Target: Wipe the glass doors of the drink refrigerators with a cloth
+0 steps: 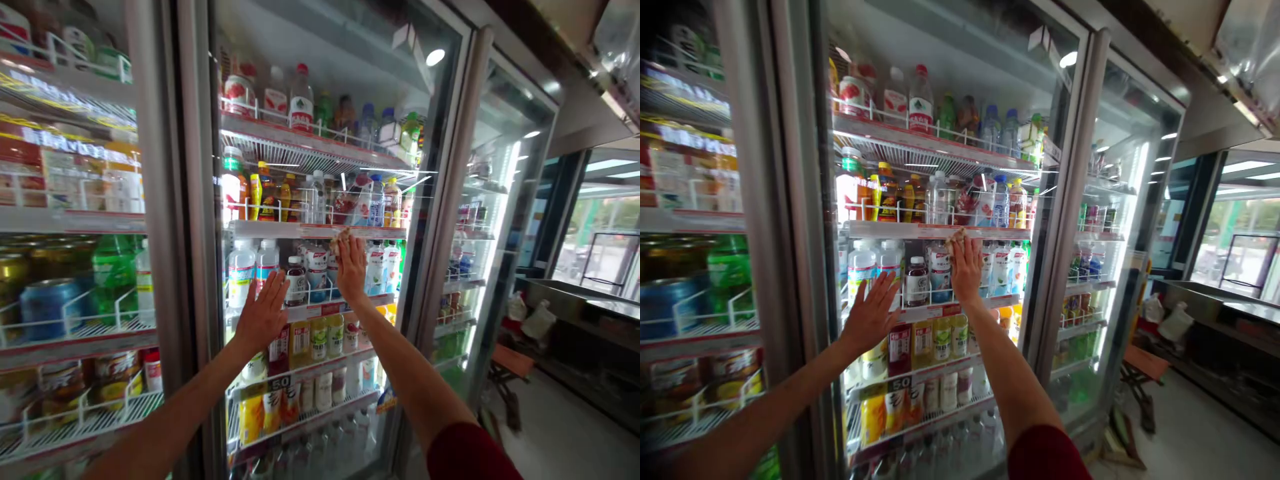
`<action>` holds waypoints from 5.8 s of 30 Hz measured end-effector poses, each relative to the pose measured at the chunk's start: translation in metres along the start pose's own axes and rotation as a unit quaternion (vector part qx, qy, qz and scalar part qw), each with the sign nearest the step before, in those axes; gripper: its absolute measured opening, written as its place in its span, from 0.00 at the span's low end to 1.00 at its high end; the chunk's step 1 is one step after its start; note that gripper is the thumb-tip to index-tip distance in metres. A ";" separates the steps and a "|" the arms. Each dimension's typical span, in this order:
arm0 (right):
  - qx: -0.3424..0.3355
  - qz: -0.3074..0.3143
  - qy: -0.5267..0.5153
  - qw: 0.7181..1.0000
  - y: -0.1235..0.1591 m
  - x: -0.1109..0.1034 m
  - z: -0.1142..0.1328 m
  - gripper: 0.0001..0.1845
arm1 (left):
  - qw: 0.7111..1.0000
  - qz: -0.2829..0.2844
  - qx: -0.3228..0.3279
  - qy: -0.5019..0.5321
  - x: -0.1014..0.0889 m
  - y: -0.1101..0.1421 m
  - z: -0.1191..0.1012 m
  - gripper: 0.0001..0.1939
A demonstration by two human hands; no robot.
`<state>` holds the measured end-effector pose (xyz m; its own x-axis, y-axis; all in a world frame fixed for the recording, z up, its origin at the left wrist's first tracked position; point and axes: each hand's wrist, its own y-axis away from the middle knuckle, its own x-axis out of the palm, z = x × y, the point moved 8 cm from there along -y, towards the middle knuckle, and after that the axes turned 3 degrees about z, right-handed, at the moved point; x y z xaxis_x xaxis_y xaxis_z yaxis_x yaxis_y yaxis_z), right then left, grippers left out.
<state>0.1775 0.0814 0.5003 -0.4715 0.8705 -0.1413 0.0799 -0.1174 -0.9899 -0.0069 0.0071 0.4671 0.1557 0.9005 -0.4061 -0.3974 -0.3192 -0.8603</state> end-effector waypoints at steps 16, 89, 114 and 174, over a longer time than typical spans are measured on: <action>-0.212 0.072 -0.056 0.973 0.039 -0.006 -0.046 0.25 | 0.999 -0.010 0.034 -0.031 0.040 -0.060 -0.063 0.31; -0.467 0.139 -0.143 0.861 0.006 0.027 0.162 0.20 | 0.986 -0.025 -0.092 -0.136 -0.072 -0.003 0.035 0.36; -0.200 0.034 -0.030 0.979 0.009 -0.012 -0.099 0.21 | 0.998 -0.054 0.024 0.034 0.047 -0.094 -0.080 0.34; -0.298 0.141 -0.148 0.933 0.068 0.020 0.002 0.24 | 0.988 0.042 -0.095 -0.116 0.048 0.041 -0.042 0.34</action>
<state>0.1720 0.0901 0.4297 -0.5722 0.6651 -0.4799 0.6695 0.0408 -0.7417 0.0223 0.0244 0.3990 -0.0907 0.9053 -0.4150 -0.2204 -0.4246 -0.8781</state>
